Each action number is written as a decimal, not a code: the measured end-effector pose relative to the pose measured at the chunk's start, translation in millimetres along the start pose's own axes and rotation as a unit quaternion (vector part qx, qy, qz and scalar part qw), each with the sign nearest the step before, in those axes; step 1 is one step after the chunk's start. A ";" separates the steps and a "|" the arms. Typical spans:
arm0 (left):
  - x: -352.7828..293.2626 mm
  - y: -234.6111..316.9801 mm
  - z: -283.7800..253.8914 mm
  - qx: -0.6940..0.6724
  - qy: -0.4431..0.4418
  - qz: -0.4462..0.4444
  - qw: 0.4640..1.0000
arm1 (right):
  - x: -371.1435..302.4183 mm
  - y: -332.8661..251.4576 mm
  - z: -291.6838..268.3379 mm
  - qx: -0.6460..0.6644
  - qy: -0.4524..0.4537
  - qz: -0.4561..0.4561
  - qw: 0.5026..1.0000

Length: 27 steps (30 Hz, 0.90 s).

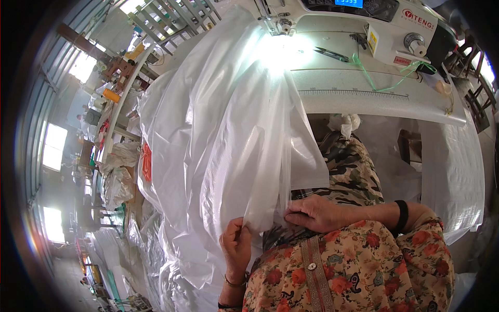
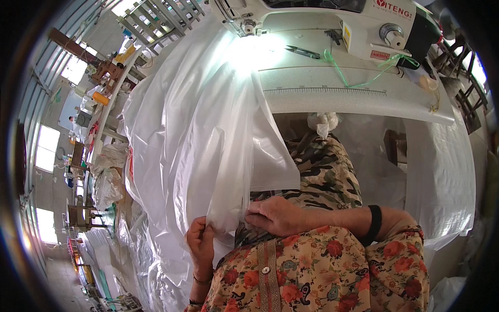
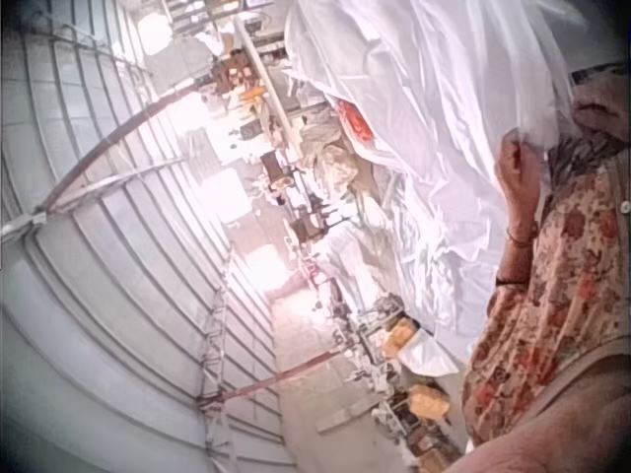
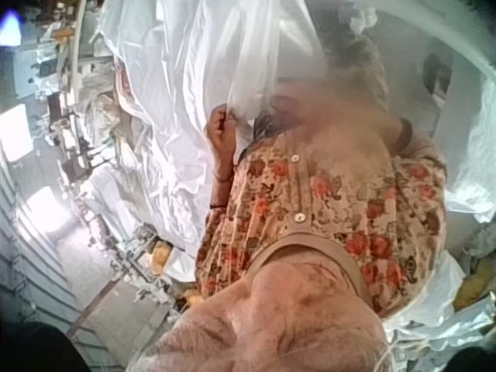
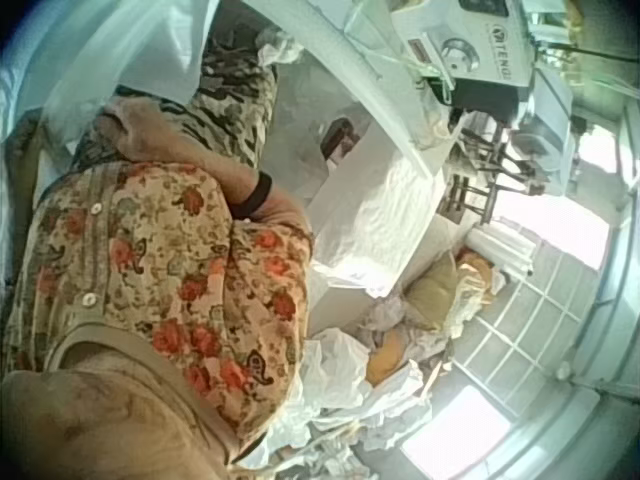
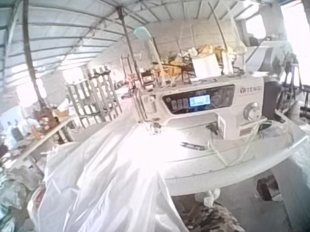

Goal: Using an industrial sewing machine to stitch together large white plastic/fabric sheets.

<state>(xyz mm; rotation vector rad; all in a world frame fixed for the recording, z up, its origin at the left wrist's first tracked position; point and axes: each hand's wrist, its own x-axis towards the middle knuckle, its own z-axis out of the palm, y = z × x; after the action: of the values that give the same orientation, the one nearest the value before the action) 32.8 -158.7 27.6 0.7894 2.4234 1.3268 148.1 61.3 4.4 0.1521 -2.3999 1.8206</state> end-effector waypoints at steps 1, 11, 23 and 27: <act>-1.3 -4.8 1.6 -0.078 0.001 -0.007 0.997 | 0.5 -7.1 -0.4 -0.002 -0.001 -0.001 1.000; 16.3 26.0 20.5 0.057 -0.083 0.059 0.993 | 10.2 -37.8 12.4 -0.141 0.011 -0.052 0.989; 22.4 16.4 12.7 -0.113 -0.159 0.053 0.979 | 19.2 -35.4 26.7 -0.244 -0.100 -0.114 0.958; 27.8 32.6 20.1 -0.292 -0.193 -0.090 0.932 | 23.3 -34.4 27.0 -0.278 -0.112 -0.177 0.937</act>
<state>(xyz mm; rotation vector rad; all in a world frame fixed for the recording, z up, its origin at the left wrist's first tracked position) 30.6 -114.5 44.7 0.5760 1.6242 1.5285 129.4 26.0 33.7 0.7049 -2.7058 0.9721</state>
